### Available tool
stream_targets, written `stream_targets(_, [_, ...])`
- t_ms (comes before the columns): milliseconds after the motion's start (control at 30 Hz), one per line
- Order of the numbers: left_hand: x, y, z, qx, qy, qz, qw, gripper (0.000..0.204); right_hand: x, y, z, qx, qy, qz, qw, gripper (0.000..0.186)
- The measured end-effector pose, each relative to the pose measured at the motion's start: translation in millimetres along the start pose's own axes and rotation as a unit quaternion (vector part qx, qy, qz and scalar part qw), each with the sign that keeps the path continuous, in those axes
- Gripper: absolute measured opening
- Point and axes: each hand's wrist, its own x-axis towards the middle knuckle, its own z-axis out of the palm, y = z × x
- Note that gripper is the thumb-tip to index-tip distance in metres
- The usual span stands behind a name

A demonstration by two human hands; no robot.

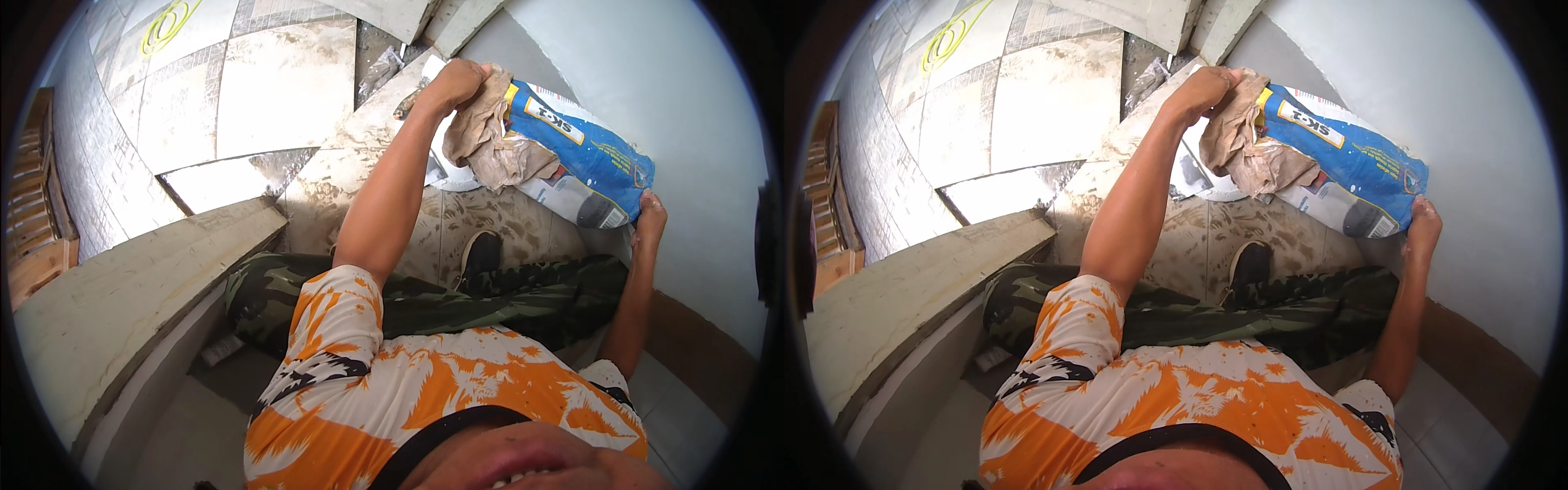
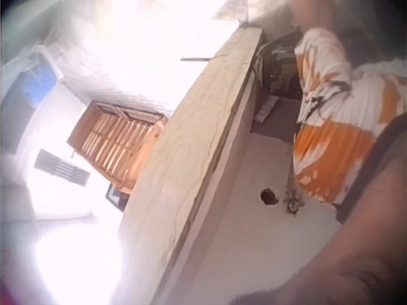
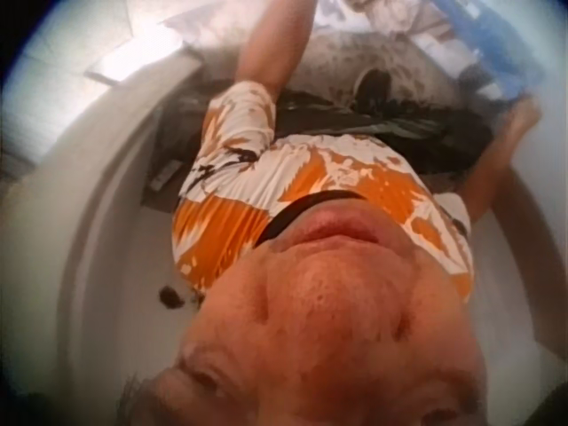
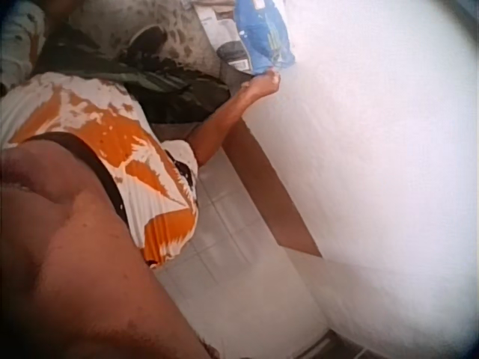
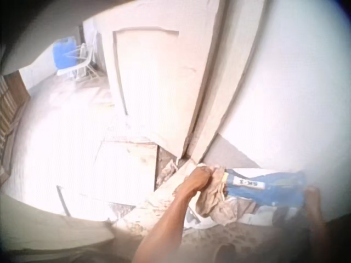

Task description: The person applies plaster to a wall using a trowel and hawk, smoothing the surface. They then mix additional plaster powder with water in a bucket and continue applying the mixture to the wall.

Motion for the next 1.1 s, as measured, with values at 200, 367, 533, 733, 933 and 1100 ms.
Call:
stream_targets(200, [33.2,-44.6,2.8,0.041,0.095,0.040,0.994,0.036,-24.1,-19.0,29.9,-0.021,0.007,-0.053,0.998,0.030])
stream_targets(367, [41.7,-83.6,-4.5,-0.080,0.172,0.014,0.982,0.031,-53.1,-63.4,68.9,-0.168,0.047,-0.200,0.964,0.040])
stream_targets(533, [52.1,-104.3,-0.6,-0.148,0.200,0.026,0.968,0.028,-86.9,-99.7,94.5,-0.169,0.057,-0.231,0.956,0.039])
stream_targets(733, [55.5,-113.6,13.6,-0.242,0.198,0.049,0.949,0.027,-106.8,-118.8,98.9,-0.144,0.071,-0.253,0.954,0.045])
stream_targets(933, [56.3,-121.8,11.3,-0.146,0.262,0.069,0.952,0.025,-120.4,-132.0,109.7,-0.125,0.080,-0.283,0.947,0.047])
stream_targets(1100, [38.5,-119.2,-0.5,-0.018,0.341,0.092,0.935,0.023,-136.0,-153.5,133.3,-0.101,0.065,-0.314,0.942,0.046])
